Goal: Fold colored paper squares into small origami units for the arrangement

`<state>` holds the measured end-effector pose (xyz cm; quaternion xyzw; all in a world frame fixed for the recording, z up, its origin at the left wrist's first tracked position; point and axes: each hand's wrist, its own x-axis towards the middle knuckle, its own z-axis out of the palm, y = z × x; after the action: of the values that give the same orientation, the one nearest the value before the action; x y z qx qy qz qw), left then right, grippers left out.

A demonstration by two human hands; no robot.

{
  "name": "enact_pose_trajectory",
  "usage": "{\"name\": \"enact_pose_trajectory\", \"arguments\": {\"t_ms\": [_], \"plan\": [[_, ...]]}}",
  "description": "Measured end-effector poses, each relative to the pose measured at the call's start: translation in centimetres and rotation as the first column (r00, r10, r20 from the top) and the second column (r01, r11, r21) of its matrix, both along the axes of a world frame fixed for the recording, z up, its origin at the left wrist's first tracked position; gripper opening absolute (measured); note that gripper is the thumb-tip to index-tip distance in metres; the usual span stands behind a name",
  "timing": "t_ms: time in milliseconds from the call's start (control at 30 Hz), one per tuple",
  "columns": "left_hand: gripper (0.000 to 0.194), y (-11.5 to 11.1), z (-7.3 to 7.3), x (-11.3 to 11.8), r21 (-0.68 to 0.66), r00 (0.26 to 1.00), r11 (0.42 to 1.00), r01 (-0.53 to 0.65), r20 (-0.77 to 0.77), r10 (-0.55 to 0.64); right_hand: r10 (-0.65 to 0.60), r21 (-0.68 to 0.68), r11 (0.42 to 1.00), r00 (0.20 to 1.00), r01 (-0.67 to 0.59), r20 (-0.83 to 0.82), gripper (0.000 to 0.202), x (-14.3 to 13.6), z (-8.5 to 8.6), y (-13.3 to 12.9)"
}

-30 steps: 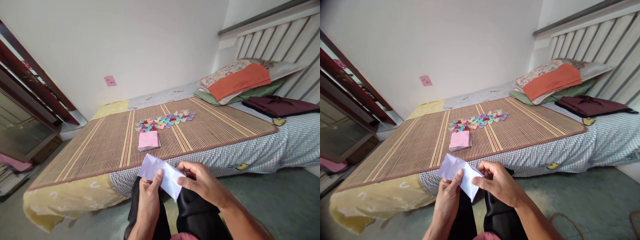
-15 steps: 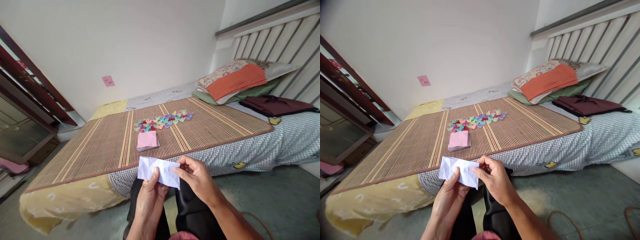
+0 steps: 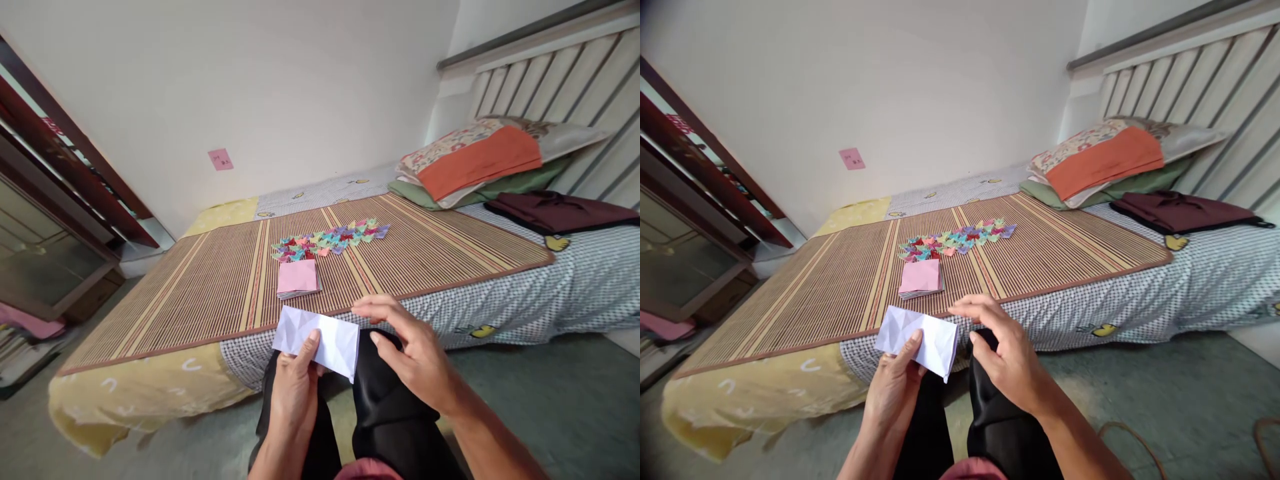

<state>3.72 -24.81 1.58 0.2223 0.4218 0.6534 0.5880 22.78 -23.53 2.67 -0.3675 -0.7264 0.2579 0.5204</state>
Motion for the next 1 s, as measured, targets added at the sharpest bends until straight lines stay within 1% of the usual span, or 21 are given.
{"name": "enact_pose_trajectory", "arguments": {"t_ms": [67,167,233,267,367,433,500,600,700,867,1000], "plan": [[0.04,0.0,0.0,0.0,-0.028,0.999,0.999,0.044,0.031,-0.043,0.068,0.087,0.993,0.985,-0.083,0.156,0.055,0.1,0.3,-0.3],[0.041,0.0,0.0,0.0,-0.052,0.993,0.994,0.098,0.073,-0.094,0.094,0.144,0.98,0.952,-0.141,0.291,0.064,-0.4,0.5,-0.7],[0.038,0.0,0.0,0.0,-0.055,0.99,0.991,0.124,0.073,-0.12,0.076,0.198,0.97,0.949,-0.141,0.306,0.061,-0.8,0.5,-0.7],[0.036,0.0,-0.1,0.0,-0.048,0.989,0.99,0.136,0.065,-0.133,0.07,0.222,0.965,0.952,-0.14,0.297,0.057,-1.0,0.4,-0.6],[0.034,-0.1,-0.4,-0.1,0.0,0.988,0.988,0.157,0.003,-0.157,0.079,0.255,0.956,0.964,-0.145,0.253,0.036,-1.3,0.1,-0.4],[0.035,-0.2,-0.6,-0.1,0.031,0.987,0.988,0.149,-0.073,-0.147,0.083,0.24,0.961,0.972,-0.136,0.221,0.022,-1.5,-0.1,-0.3],[0.035,-0.3,-0.7,-0.2,0.05,0.977,0.989,0.138,-0.169,-0.128,0.059,0.2,0.975,0.983,-0.094,0.172,0.015,-1.8,-0.3,-0.4],[0.034,-0.6,-0.4,-0.1,0.085,0.951,0.986,0.142,-0.289,-0.112,-0.027,0.119,0.993,0.997,0.017,0.078,0.019,-2.3,-0.6,-0.6],[0.038,-0.8,0.2,0.0,0.105,0.935,0.985,0.138,-0.341,-0.095,-0.086,0.077,0.994,0.996,0.084,0.03,0.023,-2.8,-0.8,-0.8],[0.042,-1.2,0.6,-0.1,0.073,0.914,0.987,0.144,-0.391,-0.105,-0.067,-0.004,0.998,0.998,0.067,0.014,0.026,-3.1,-0.8,-0.9],[0.044,-1.4,0.8,-0.2,0.067,0.899,0.984,0.164,-0.42,-0.121,-0.066,-0.044,0.997,0.998,0.067,0.02,0.03,-3.3,-0.9,-1.0]]}}
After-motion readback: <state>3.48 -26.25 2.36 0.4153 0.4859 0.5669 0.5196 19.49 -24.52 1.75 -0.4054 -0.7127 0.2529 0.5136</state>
